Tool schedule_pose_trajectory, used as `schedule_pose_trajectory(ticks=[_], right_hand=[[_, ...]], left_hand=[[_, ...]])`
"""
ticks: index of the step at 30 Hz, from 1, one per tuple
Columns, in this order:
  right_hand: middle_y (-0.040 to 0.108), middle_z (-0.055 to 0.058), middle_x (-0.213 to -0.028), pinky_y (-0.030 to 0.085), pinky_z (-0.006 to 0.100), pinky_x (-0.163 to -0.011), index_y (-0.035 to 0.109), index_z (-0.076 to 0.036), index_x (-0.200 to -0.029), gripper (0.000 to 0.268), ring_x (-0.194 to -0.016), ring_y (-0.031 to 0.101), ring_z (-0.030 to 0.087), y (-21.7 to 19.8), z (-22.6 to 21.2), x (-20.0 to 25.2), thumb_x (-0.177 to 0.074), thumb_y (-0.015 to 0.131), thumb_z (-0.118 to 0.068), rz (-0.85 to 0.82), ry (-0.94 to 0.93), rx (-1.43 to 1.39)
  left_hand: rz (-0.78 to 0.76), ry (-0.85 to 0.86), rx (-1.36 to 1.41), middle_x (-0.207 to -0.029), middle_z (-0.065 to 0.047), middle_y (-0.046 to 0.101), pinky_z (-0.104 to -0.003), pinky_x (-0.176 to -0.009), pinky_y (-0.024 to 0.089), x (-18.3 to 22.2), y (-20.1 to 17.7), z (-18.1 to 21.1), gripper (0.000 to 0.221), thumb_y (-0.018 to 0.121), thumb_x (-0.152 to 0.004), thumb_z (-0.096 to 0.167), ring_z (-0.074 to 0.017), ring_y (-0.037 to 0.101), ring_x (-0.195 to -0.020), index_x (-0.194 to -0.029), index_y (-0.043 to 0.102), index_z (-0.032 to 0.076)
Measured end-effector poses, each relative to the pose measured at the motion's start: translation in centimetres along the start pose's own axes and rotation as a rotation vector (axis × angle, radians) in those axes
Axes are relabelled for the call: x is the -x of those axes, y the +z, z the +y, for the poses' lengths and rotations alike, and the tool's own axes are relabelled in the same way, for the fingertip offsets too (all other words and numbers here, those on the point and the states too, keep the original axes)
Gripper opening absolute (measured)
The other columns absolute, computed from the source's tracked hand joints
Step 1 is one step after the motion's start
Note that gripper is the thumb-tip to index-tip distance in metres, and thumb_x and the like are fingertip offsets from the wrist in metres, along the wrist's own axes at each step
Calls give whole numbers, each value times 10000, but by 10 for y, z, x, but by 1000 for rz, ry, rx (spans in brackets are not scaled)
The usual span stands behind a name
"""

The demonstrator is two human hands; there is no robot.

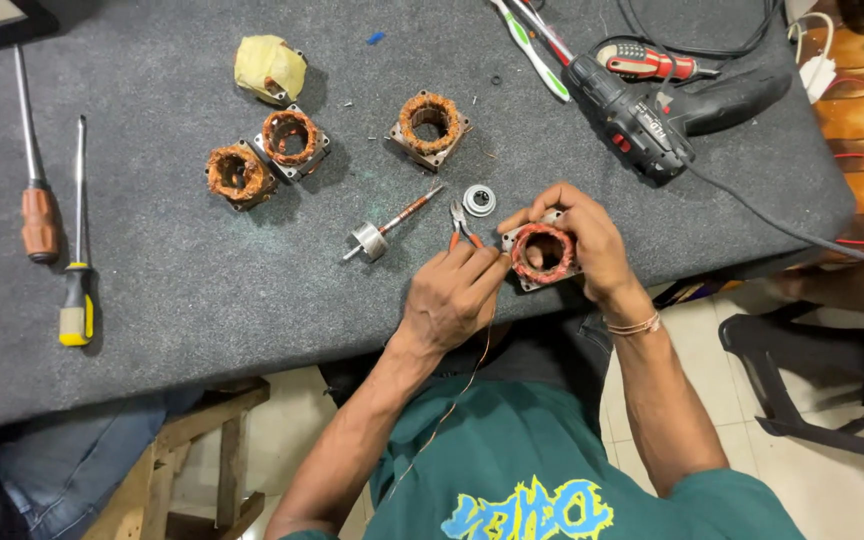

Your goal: Inspecting and repairing the copper windings of motor stators on a workbench using pliers

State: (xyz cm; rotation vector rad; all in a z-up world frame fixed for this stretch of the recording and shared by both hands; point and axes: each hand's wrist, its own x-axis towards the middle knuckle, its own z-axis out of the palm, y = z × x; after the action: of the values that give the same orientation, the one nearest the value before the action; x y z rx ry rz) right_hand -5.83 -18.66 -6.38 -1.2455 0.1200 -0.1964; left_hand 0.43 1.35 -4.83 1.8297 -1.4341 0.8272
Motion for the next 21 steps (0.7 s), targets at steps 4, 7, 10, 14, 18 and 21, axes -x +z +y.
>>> schedule_pose_trajectory(ticks=[4,7,10,14,18,21], right_hand=[[748,243,-957,552,389,-798,625,7,-924,217,-864,697,281,16,-34,2,-843,450,-90,22,-181,444],[746,163,-1018,534,401,-910,696,-35,-885,166,-1010,698,317,4,-41,4,-869,537,12,139,-378,781],[738,179,-1041,537,396,-887,673,-17,-913,157,-1006,688,303,-12,-41,9,-922,522,21,239,-374,741],[717,206,-1040,577,325,-756,641,23,-962,126,-949,694,260,-20,-28,33,-935,519,45,368,-381,612],[644,221,-1137,549,317,-798,587,44,-1095,149,-1019,670,294,-4,-31,74,-953,555,76,487,-489,762],[581,212,-1110,576,347,-742,601,56,-1138,243,-1014,630,353,28,-38,104,-903,661,84,417,-546,872]], left_hand=[[-99,7,-35,-877,-34,600,-308,-619,472,-7,-1,1,164,526,-970,92,-229,592,-776,-973,689,111],[-107,-13,-11,-859,-32,575,-309,-626,478,-4,5,4,162,515,-986,111,-226,583,-780,-982,677,110],[-118,0,0,-856,-32,565,-310,-642,477,-10,12,11,147,521,-986,125,-229,578,-785,-988,667,105],[-158,26,-37,-828,-18,520,-318,-626,459,-10,17,16,116,536,-949,132,-221,555,-765,-957,652,129],[-181,56,-86,-811,-16,496,-318,-618,446,-17,11,20,61,576,-914,140,-217,546,-751,-909,636,130],[-184,52,-75,-809,-21,487,-322,-617,443,-19,10,23,68,570,-928,150,-222,545,-754,-893,626,130]])
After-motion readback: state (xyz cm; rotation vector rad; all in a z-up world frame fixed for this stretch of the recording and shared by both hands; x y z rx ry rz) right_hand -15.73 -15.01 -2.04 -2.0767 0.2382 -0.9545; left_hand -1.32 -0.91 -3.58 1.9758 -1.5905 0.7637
